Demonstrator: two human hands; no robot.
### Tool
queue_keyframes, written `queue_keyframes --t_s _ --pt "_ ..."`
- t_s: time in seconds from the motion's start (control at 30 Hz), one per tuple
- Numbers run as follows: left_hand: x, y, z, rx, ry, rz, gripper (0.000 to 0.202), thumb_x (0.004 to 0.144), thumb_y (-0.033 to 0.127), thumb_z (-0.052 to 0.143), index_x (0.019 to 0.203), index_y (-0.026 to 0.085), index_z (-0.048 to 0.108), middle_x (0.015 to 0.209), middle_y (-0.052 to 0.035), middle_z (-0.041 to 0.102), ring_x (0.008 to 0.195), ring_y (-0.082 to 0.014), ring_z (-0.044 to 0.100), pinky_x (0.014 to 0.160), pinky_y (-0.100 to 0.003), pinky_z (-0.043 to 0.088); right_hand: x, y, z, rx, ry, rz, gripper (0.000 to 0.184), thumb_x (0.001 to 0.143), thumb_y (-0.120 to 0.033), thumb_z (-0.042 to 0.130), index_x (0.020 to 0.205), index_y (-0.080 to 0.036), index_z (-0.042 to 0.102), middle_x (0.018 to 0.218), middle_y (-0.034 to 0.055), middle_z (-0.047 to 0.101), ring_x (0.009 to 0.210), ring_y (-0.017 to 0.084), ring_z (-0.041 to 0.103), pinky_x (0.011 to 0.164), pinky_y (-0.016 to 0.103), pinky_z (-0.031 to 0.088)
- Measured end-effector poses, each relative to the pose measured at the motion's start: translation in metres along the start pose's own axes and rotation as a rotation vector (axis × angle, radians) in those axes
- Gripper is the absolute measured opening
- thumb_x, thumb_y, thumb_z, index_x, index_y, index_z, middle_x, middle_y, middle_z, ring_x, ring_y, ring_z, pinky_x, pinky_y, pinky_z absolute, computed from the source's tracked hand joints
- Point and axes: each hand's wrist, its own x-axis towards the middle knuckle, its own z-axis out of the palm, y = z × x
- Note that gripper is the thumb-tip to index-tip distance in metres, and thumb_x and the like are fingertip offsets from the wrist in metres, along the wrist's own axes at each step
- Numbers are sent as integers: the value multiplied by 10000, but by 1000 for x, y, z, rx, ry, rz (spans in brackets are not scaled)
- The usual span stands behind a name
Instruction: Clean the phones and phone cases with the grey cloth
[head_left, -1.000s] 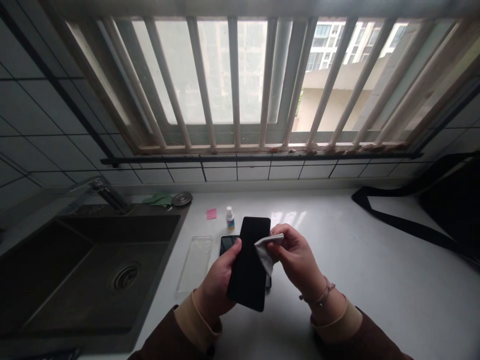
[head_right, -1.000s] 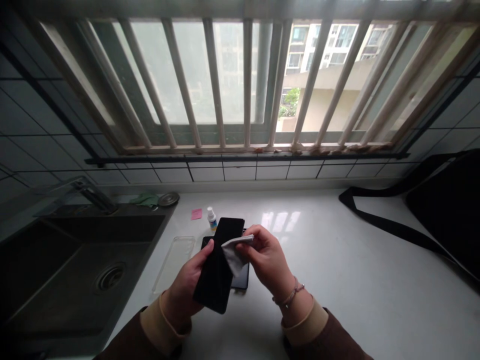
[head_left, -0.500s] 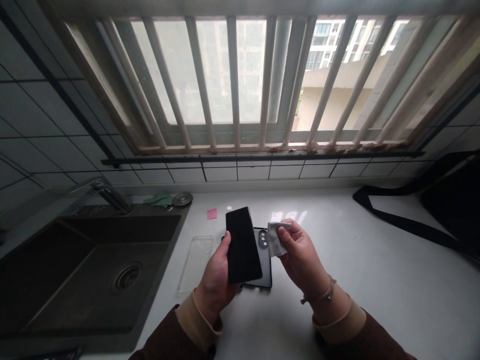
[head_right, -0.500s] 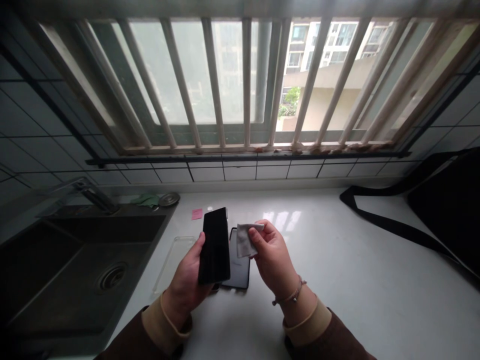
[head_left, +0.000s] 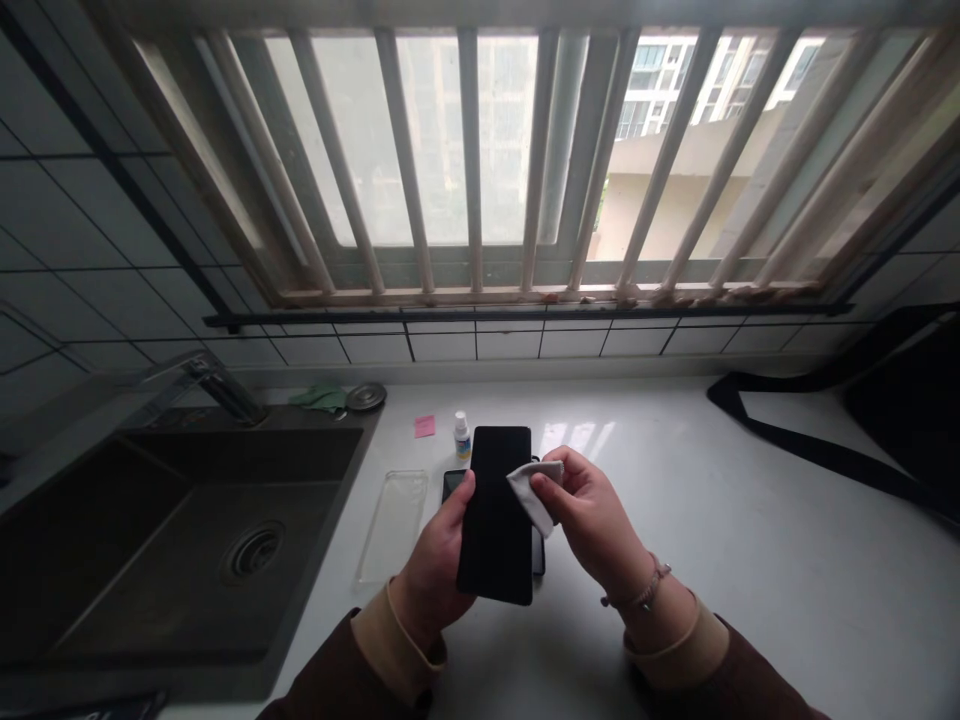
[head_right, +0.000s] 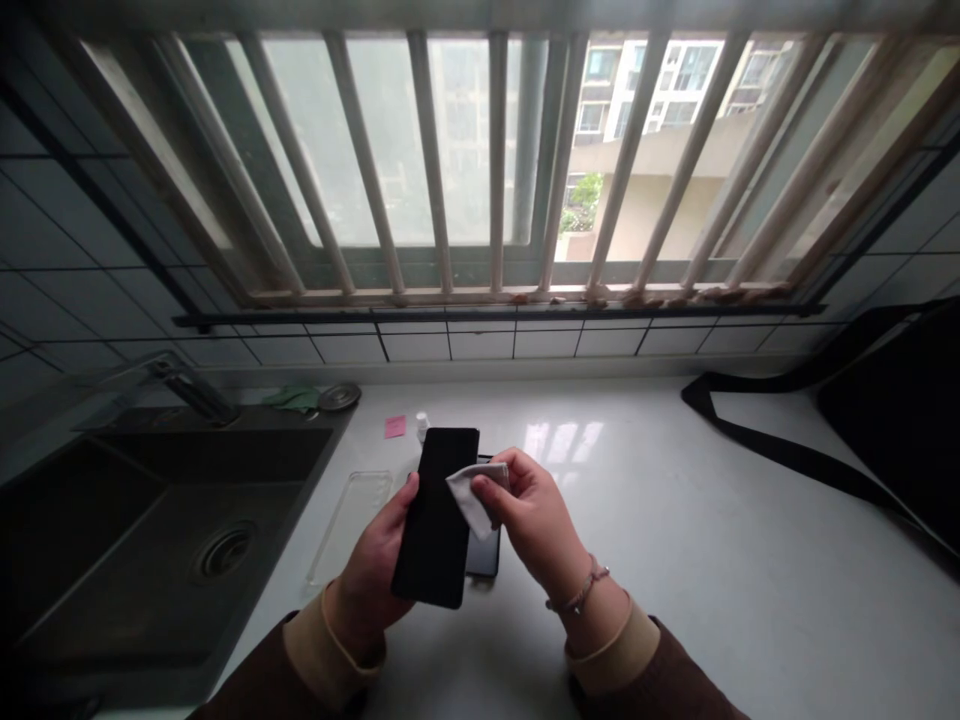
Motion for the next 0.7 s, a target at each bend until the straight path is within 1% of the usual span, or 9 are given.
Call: queue_keyframes --t_s 0.07,0.17,0.27,0.33,0.4,0.47,0.53,0.6,0.7 --pt "-1 1 1 12 6 23 511 1089 464 543 1351 56 702 1145 -169 806 1120 -294 762 1047 -376 553 2 1 -2 -28 55 -18 414 886 -542 853 904 -215 600 694 -36 609 591 131 556 539 248 419" --pt "-3 1 4 32 26 58 504 1076 487 556 1318 74 713 1085 -156 795 978 -261 767 893 -341 599 5 4 -4 -34 115 -61 402 917 -545 822 901 -211 599 697 -39 593 596 121 523 545 243 414" --pt "-5 1 9 88 78 239 443 1047 437 634 1384 151 665 1094 -104 763 864 -197 730 777 -290 591 4 4 -4 11 109 -92 410 901 -543 838 889 -217 591 688 -54 558 578 108 482 524 230 402" --pt "-5 0 10 136 113 398 492 1011 393 705 1457 210 604 1126 -76 738 914 -194 715 814 -286 584 1 3 -3 69 37 -81 429 861 -539 874 887 -227 581 696 -58 554 571 108 487 511 226 405" --pt "-4 -1 9 187 153 516 555 975 417 760 1469 232 584 1149 -70 724 953 -200 704 851 -289 574 -4 2 -1 119 -104 -47 459 802 -511 927 854 -229 570 695 -62 552 556 99 474 499 220 398" --pt "-2 -2 7 250 219 580 560 946 531 773 1382 207 637 1110 -76 726 908 -202 696 825 -285 566 -9 2 4 125 -265 -9 466 752 -454 971 809 -221 571 693 -57 573 552 95 484 506 221 413" --pt "-2 -3 4 318 290 584 608 918 668 725 1262 169 685 1016 -84 731 847 -210 692 780 -290 561 -13 5 10 81 -368 -15 429 744 -397 980 790 -214 595 713 -33 634 578 114 557 548 248 477" --pt "-4 -4 1 384 330 555 666 910 744 658 1209 150 696 962 -93 733 836 -227 699 770 -300 557 -15 9 16 -40 -390 -98 374 763 -365 969 793 -213 630 758 4 703 640 155 641 616 298 536" --pt "-7 -7 -2 446 313 549 673 908 732 663 1254 156 693 1008 -104 749 895 -248 712 807 -307 549 -17 15 20 -330 -302 -324 341 776 -376 963 771 -221 659 759 17 730 651 166 637 624 305 513"
